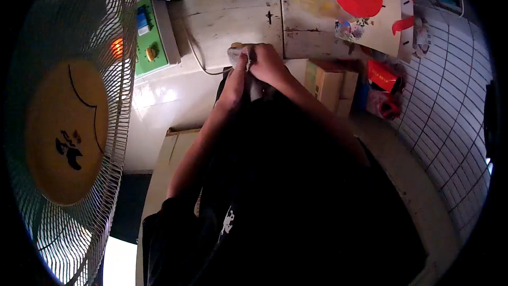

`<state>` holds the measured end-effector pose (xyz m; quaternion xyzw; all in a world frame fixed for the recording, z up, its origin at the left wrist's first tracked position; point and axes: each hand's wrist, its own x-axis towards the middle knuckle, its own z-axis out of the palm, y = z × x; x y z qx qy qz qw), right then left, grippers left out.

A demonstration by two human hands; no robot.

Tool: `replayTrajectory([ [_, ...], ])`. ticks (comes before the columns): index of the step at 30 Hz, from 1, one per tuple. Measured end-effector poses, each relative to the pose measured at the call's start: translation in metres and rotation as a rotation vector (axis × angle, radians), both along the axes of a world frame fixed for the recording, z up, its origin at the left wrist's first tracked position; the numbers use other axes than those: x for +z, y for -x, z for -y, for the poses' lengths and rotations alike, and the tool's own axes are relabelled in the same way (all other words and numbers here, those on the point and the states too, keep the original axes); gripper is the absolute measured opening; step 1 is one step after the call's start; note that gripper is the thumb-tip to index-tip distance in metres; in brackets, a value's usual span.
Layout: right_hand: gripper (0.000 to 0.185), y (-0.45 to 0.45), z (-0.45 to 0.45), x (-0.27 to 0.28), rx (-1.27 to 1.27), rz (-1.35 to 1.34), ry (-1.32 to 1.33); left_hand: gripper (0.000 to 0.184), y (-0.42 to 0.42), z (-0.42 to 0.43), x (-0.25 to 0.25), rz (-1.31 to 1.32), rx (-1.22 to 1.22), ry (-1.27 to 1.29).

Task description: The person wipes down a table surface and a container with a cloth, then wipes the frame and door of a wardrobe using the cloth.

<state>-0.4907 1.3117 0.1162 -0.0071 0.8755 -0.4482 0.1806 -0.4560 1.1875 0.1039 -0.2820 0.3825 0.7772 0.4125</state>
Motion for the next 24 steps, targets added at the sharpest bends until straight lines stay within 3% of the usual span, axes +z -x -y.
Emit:
replayTrajectory([
  [2, 0.016, 0.005, 0.016, -0.002, 0.016, 0.039, -0.258, 0.067, 0.000, -0.001, 0.003, 0.050, 0.205, -0.060],
  [5, 0.019, 0.014, 0.032, -0.020, 0.085, -0.007, -0.407, 0.061, 0.005, 0.017, -0.005, 0.209, 0.174, -0.093],
  [9, 0.021, 0.030, 0.046, -0.032, 0.094, 0.047, -0.365, 0.058, 0.020, 0.026, -0.006, 0.147, 0.235, -0.088],
  [11, 0.021, 0.050, 0.055, -0.035, 0.115, 0.063, -0.342, 0.057, 0.026, 0.047, -0.025, 0.027, 0.122, -0.142],
  [15, 0.023, 0.035, 0.048, -0.054, 0.087, 0.005, -0.170, 0.059, 0.040, 0.045, -0.002, 0.065, 0.056, 0.140],
  [17, 0.025, 0.028, 0.051, -0.067, 0.070, -0.032, -0.197, 0.059, 0.034, 0.051, -0.006, -0.003, -0.138, 0.108],
  [21, 0.029, 0.027, 0.064, -0.079, 0.000, -0.050, -0.235, 0.061, 0.061, 0.069, 0.007, 0.085, -0.260, 0.220],
  [22, 0.029, 0.023, 0.061, -0.069, 0.017, 0.014, -0.228, 0.061, 0.053, 0.069, -0.007, 0.047, -0.167, 0.145],
  [24, 0.029, 0.026, 0.058, -0.053, 0.047, 0.120, -0.210, 0.056, 0.042, 0.066, -0.009, 0.147, -0.253, 0.191],
])
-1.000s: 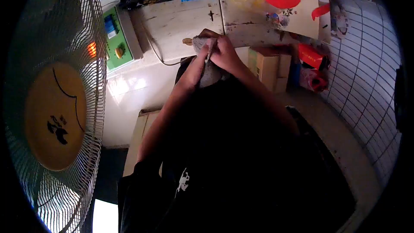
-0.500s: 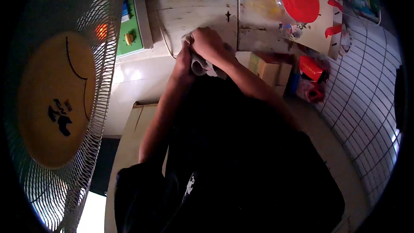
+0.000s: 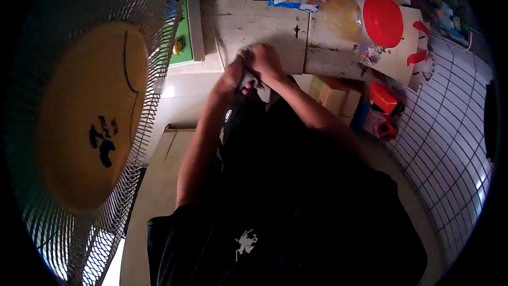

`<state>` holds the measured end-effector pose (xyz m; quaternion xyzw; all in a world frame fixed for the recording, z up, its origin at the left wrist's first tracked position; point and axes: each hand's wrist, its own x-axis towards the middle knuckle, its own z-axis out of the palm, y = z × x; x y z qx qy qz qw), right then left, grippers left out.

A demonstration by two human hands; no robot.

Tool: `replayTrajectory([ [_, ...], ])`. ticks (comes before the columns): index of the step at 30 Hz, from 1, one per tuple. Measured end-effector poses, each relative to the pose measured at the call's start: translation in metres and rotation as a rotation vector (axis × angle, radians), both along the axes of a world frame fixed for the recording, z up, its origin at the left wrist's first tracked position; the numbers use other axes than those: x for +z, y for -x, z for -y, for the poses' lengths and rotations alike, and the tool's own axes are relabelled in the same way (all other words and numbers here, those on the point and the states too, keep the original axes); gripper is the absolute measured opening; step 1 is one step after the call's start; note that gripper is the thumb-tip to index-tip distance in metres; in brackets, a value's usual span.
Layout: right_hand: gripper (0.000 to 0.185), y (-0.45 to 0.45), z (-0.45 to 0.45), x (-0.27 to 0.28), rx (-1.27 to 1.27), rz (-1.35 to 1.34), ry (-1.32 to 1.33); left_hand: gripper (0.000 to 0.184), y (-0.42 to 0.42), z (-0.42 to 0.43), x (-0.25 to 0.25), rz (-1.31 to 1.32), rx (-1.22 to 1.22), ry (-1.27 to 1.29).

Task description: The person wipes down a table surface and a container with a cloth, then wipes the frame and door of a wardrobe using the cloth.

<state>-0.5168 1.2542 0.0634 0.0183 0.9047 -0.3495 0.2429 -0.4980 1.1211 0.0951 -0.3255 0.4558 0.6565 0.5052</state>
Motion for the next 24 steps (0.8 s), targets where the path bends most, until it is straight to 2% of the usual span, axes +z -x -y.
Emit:
replayTrajectory([
  [1, 0.029, -0.004, 0.000, 0.002, 0.000, 0.000, 0.002, 0.054, -0.004, -0.009, 0.009, 0.053, -0.007, 0.052],
  [2, 0.028, -0.004, 0.000, 0.002, 0.004, -0.058, 0.004, 0.053, -0.009, -0.011, 0.006, -0.070, 0.074, 0.047],
  [3, 0.027, -0.002, 0.000, 0.000, 0.003, -0.117, 0.005, 0.053, -0.003, -0.005, -0.004, -0.080, 0.074, 0.048],
  [4, 0.024, 0.002, 0.006, -0.010, -0.024, -0.188, -0.002, 0.059, 0.005, 0.003, -0.013, -0.082, 0.114, -0.010],
  [5, 0.024, 0.005, 0.008, -0.018, -0.027, -0.153, 0.036, 0.065, 0.002, 0.006, -0.020, -0.069, 0.147, -0.070],
  [7, 0.028, -0.007, 0.002, -0.006, -0.090, -0.136, 0.148, 0.065, -0.001, -0.002, -0.009, -0.017, 0.161, -0.117],
  [9, 0.031, -0.013, -0.005, -0.002, -0.020, -0.085, 0.069, 0.063, -0.014, -0.016, 0.003, -0.172, 0.038, 0.073],
  [10, 0.036, -0.009, 0.000, 0.005, 0.008, -0.156, -0.031, 0.062, -0.009, -0.016, 0.009, -0.082, 0.073, 0.097],
  [11, 0.038, -0.006, 0.007, -0.006, -0.124, -0.201, 0.087, 0.062, 0.003, -0.012, 0.010, -0.003, 0.120, 0.136],
  [13, 0.038, 0.011, 0.013, 0.001, -0.035, -0.127, 0.082, 0.064, 0.004, 0.010, -0.008, -0.065, 0.063, 0.000],
  [14, 0.036, 0.006, 0.014, -0.004, -0.067, -0.139, 0.047, 0.065, -0.001, 0.006, -0.015, -0.037, 0.114, -0.058],
  [15, 0.036, 0.004, 0.011, 0.000, -0.065, -0.145, 0.052, 0.064, -0.007, -0.006, 0.005, -0.155, 0.092, 0.103],
  [17, 0.036, -0.007, 0.000, 0.012, 0.004, -0.074, 0.009, 0.063, -0.019, -0.012, 0.004, -0.138, 0.068, 0.034],
  [18, 0.027, -0.003, 0.006, 0.006, 0.020, -0.076, -0.051, 0.059, -0.018, -0.003, -0.006, -0.082, 0.104, -0.040],
  [20, 0.027, 0.012, 0.014, 0.002, -0.017, -0.048, -0.004, 0.046, -0.008, 0.015, -0.031, -0.217, 0.144, -0.090],
  [21, 0.028, 0.016, 0.018, 0.015, 0.002, -0.014, 0.002, 0.042, -0.003, 0.021, -0.015, -0.061, 0.184, -0.183],
  [22, 0.025, 0.007, 0.015, 0.008, -0.030, -0.014, 0.011, 0.044, -0.007, 0.010, -0.014, -0.277, 0.070, 0.024],
  [23, 0.025, -0.001, 0.008, 0.004, -0.031, -0.026, 0.016, 0.056, -0.023, 0.000, -0.006, -0.282, 0.128, 0.016],
  [24, 0.023, -0.013, -0.002, 0.006, -0.027, -0.053, 0.031, 0.060, -0.029, -0.004, -0.017, -0.189, 0.050, -0.029],
])
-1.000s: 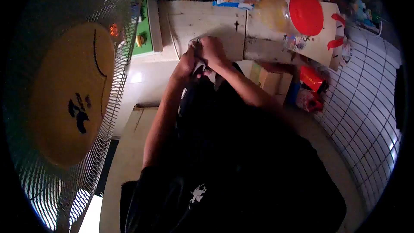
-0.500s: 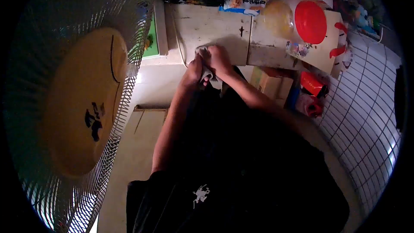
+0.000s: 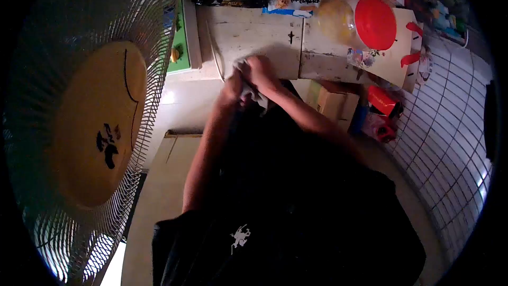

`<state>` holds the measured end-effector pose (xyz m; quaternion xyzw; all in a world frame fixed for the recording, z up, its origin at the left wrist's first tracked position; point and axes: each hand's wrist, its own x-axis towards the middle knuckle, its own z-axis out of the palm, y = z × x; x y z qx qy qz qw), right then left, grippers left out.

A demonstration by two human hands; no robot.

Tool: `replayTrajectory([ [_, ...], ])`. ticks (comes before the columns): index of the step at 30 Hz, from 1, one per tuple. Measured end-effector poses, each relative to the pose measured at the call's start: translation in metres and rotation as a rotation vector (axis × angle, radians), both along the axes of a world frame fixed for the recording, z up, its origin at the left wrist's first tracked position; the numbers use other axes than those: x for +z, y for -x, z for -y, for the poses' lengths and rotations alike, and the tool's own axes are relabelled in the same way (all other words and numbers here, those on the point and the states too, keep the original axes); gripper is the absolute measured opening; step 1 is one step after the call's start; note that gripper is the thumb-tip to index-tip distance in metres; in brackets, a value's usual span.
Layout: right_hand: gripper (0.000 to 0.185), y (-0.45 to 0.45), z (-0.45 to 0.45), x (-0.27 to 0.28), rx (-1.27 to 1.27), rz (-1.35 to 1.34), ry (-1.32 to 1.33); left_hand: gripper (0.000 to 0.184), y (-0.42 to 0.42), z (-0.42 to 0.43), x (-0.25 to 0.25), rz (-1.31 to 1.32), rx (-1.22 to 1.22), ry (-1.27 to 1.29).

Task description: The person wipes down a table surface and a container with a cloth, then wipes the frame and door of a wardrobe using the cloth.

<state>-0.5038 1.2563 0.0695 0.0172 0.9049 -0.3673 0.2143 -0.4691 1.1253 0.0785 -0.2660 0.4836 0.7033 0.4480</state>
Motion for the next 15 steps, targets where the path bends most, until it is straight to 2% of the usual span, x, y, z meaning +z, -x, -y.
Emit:
replayTrajectory([
  [1, 0.022, -0.013, -0.013, 0.004, 0.000, -0.022, 0.008, 0.064, -0.006, -0.008, -0.005, 0.097, -0.087, -0.044],
  [2, 0.019, -0.023, -0.026, 0.006, -0.014, 0.002, 0.050, 0.066, -0.020, -0.017, -0.007, -0.058, -0.060, -0.093],
  [3, 0.019, -0.032, -0.039, 0.010, -0.030, 0.000, 0.039, 0.063, -0.018, -0.029, -0.003, 0.085, -0.152, 0.049],
  [4, 0.018, -0.039, -0.052, 0.014, -0.061, -0.082, 0.062, 0.057, -0.022, -0.036, -0.006, -0.405, -0.196, 0.256],
  [5, 0.019, -0.043, -0.065, 0.016, -0.091, -0.164, 0.086, 0.054, -0.027, -0.038, -0.008, -0.654, -0.223, 0.333],
  [6, 0.022, -0.039, -0.079, 0.036, -0.073, -0.115, 0.175, 0.051, -0.027, -0.041, -0.001, -0.901, -0.235, 0.444],
  [8, 0.025, -0.034, -0.095, 0.078, -0.082, -0.172, 0.255, 0.039, 0.008, -0.043, 0.082, -0.858, -0.713, 0.699],
  [9, 0.029, -0.031, -0.104, 0.094, -0.069, -0.243, 0.342, 0.039, 0.012, -0.043, 0.092, -0.876, -0.721, 0.685],
  [11, 0.034, -0.034, -0.117, 0.118, -0.045, -0.227, 0.320, 0.029, 0.017, -0.041, 0.105, -1.257, -0.591, 0.520],
  [12, 0.035, -0.035, -0.122, 0.133, 0.010, -0.271, 0.202, 0.020, 0.020, -0.042, 0.111, -1.335, -0.645, 0.537],
  [13, 0.037, -0.036, -0.125, 0.142, 0.068, -0.312, 0.081, 0.020, 0.021, -0.043, 0.112, -1.347, -0.658, 0.514],
  [15, 0.040, -0.046, -0.135, 0.150, 0.042, -0.314, 0.048, 0.019, 0.021, -0.049, 0.115, -1.431, -0.496, 0.467],
])
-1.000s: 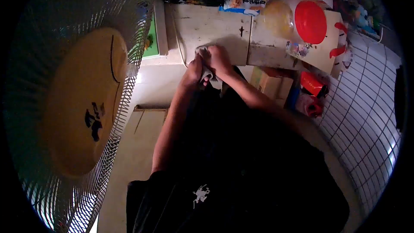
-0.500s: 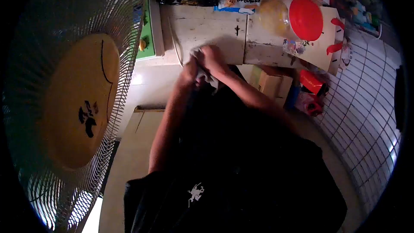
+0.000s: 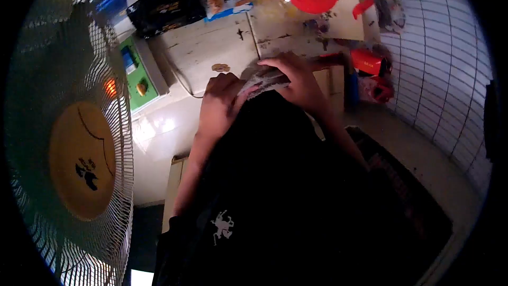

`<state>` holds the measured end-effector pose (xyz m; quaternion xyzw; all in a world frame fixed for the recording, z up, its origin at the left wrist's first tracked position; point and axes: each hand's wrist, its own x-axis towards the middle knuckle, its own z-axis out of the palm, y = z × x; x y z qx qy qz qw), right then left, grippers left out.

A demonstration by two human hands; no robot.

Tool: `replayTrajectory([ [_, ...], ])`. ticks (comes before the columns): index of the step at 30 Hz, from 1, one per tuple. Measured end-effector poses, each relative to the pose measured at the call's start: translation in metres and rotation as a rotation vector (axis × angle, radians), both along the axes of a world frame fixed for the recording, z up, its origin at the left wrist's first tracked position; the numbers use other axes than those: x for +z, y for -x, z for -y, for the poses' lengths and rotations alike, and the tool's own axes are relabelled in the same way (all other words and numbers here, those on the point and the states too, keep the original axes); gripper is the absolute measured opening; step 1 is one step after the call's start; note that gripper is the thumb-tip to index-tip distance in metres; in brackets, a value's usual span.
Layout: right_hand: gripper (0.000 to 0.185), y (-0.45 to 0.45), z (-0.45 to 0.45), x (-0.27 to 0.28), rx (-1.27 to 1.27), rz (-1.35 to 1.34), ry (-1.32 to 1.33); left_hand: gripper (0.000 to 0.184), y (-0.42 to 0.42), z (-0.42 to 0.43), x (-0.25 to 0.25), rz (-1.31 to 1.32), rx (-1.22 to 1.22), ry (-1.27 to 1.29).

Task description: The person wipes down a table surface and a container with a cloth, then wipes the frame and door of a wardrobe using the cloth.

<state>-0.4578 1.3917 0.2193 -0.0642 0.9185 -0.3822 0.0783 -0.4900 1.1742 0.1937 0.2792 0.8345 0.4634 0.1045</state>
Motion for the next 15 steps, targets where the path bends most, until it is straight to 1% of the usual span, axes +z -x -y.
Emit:
replayTrajectory([
  [2, 0.043, -0.011, -0.006, 0.002, -0.024, 0.007, -0.027, 0.017, 0.001, -0.005, 0.000, -0.021, -0.034, -0.014],
  [4, 0.047, -0.024, -0.011, -0.005, -0.077, 0.064, 0.014, 0.015, 0.003, -0.012, -0.002, 0.265, 0.047, -0.125],
  [6, 0.048, -0.036, -0.008, -0.013, -0.112, 0.071, 0.052, 0.013, 0.001, -0.020, -0.018, 0.215, 0.036, -0.168],
  [8, 0.049, -0.044, -0.002, -0.019, -0.143, 0.093, 0.090, 0.014, -0.003, -0.027, -0.025, 0.437, 0.154, -0.115],
  [9, 0.050, -0.047, 0.000, -0.020, -0.173, 0.203, 0.177, 0.014, -0.006, -0.029, -0.033, 0.433, 0.142, -0.109],
  [10, 0.050, -0.048, 0.002, -0.023, -0.202, 0.313, 0.261, 0.015, -0.008, -0.029, -0.046, 0.481, 0.189, -0.155],
  [11, 0.050, -0.050, 0.005, -0.033, -0.212, 0.308, 0.264, 0.015, -0.009, -0.028, -0.059, 0.528, 0.236, -0.201],
  [12, 0.053, -0.053, 0.009, -0.043, -0.269, 0.266, 0.351, 0.015, -0.008, -0.027, -0.064, 0.526, 0.227, -0.193],
  [13, 0.056, -0.055, 0.010, -0.049, -0.325, 0.225, 0.433, 0.017, -0.006, -0.025, -0.069, 0.416, 0.136, -0.172],
  [15, 0.054, -0.054, 0.011, -0.052, -0.338, 0.257, 0.451, 0.018, -0.003, -0.018, -0.080, 0.306, 0.040, -0.144],
])
